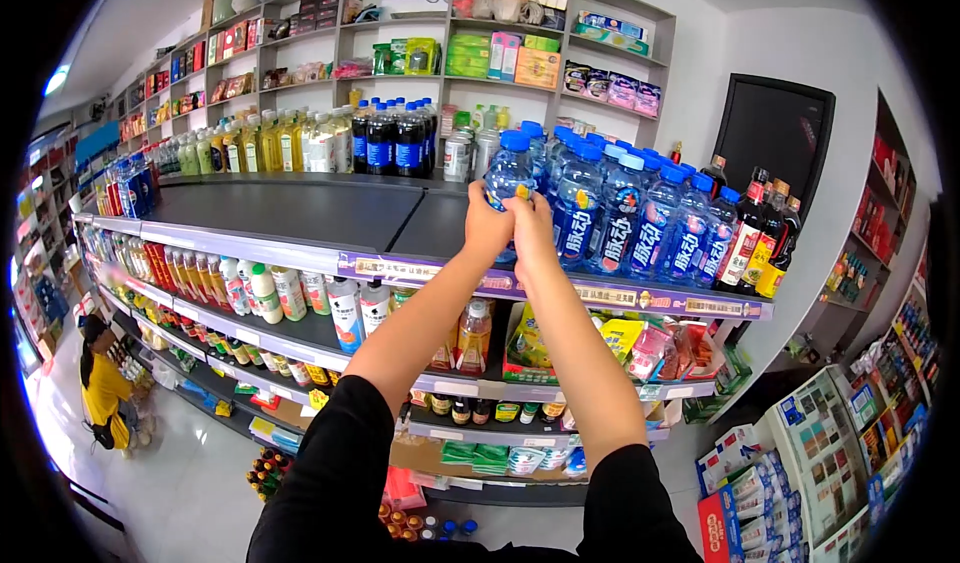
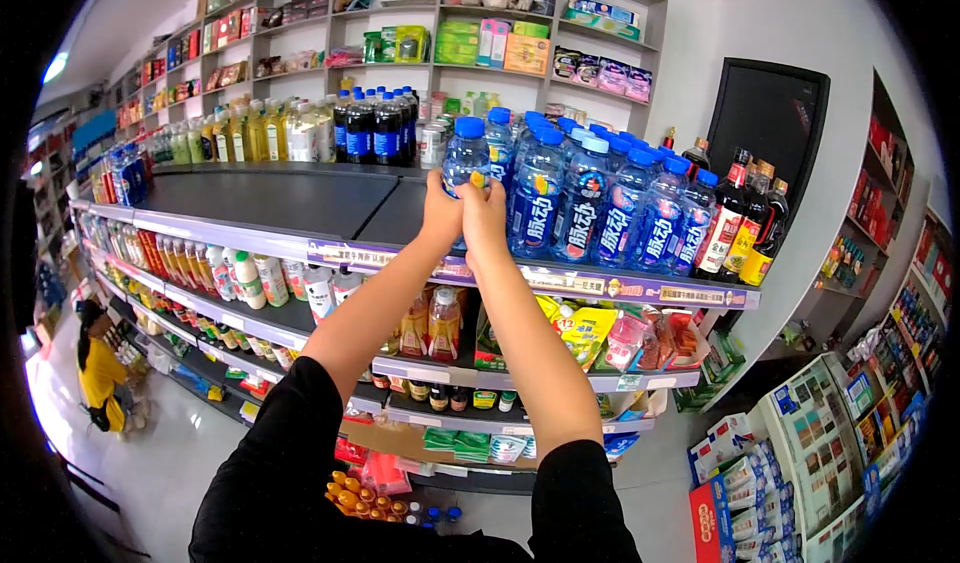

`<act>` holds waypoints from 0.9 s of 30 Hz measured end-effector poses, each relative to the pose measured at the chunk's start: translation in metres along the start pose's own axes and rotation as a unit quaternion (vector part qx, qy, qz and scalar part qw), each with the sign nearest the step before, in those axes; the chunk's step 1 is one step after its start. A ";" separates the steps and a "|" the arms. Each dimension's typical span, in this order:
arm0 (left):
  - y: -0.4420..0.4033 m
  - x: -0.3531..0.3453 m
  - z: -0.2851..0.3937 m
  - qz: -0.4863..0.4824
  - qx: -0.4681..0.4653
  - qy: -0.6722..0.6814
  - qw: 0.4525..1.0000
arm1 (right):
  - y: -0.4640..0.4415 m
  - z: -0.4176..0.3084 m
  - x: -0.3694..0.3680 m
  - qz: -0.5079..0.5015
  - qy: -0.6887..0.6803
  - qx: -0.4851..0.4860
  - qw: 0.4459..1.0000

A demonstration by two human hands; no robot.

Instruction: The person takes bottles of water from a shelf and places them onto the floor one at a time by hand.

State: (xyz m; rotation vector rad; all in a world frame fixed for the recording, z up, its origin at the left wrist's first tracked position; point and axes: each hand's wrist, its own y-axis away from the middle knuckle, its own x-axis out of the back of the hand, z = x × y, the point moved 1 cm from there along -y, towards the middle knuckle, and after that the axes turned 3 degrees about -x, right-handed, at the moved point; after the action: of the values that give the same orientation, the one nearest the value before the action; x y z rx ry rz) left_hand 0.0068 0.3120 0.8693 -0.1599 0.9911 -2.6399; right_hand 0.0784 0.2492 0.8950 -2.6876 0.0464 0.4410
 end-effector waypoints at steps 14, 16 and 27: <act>0.073 0.068 0.105 -0.035 -0.152 0.157 0.975 | 0.086 -0.059 -0.001 -0.087 0.072 0.076 0.991; 0.092 0.080 0.107 -0.039 -0.127 0.144 0.981 | 0.105 -0.058 -0.003 -0.115 0.057 0.113 0.985; 0.202 0.124 0.054 -0.136 0.059 0.185 0.972 | 0.186 -0.019 0.022 -0.163 0.195 -0.033 0.967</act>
State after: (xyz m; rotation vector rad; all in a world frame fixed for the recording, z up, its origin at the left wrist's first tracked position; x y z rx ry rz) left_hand -0.0480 0.0935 0.7764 0.2509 0.9746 -3.0453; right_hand 0.0872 0.0720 0.8309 -2.7334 -0.2964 -0.1932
